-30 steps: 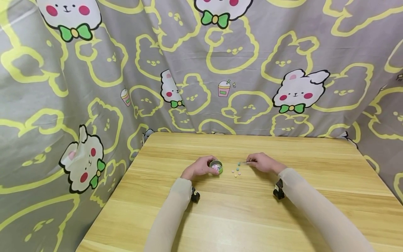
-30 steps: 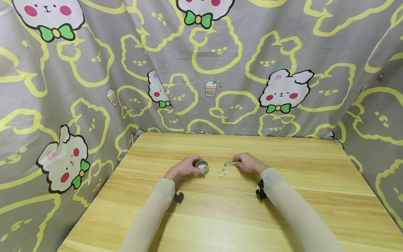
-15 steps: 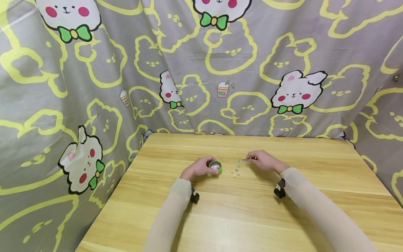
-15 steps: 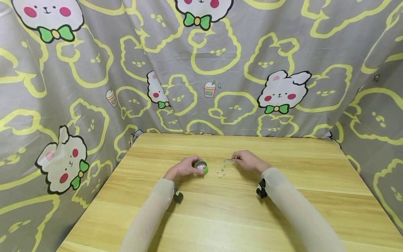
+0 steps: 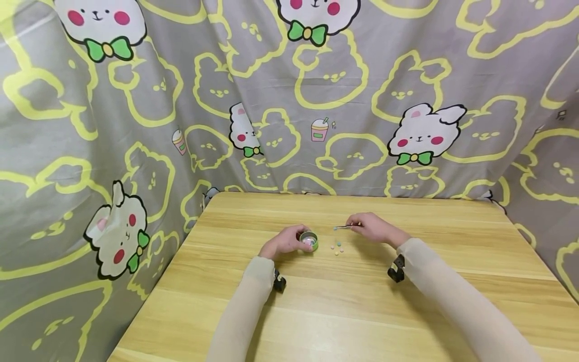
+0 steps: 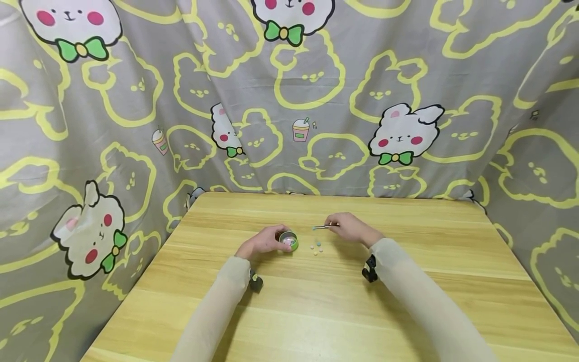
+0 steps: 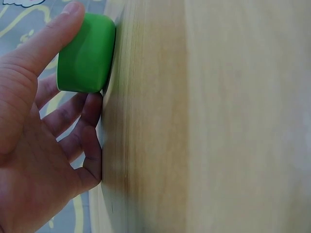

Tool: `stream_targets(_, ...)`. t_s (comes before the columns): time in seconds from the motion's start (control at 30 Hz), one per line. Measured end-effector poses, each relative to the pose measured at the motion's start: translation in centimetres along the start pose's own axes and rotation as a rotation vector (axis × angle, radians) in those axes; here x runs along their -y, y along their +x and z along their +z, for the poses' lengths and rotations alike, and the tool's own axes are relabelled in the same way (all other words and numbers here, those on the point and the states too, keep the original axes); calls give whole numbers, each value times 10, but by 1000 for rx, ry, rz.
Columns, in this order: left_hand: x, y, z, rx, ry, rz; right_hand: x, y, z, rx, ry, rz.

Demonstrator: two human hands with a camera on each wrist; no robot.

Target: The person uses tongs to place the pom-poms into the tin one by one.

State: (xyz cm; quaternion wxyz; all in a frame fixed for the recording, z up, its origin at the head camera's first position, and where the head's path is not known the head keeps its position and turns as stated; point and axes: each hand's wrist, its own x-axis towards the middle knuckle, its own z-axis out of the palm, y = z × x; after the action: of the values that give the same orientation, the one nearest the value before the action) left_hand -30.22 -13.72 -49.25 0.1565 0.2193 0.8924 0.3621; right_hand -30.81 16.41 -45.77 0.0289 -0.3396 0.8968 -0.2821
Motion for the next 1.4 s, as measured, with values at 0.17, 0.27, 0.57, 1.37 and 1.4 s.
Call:
stream_targets(0.17,4,2,1,-3,-7,-1,7,6,0,-3,1,-22)
stream_targets(0.27,4,2,1,-7,-11,-2,10,10,0,-9,-9,-34)
stream_targets(0.57,2,1,0,-10,-19,-4,23,24,3,-5,4,-60)
stream_targets(1.37,4,4,-2,-8,8,15,29,43,27,55,-13,-143)
stream_targets(1.4,4,4,-2,-7,8,16,29,43,28,56,-22,-140)
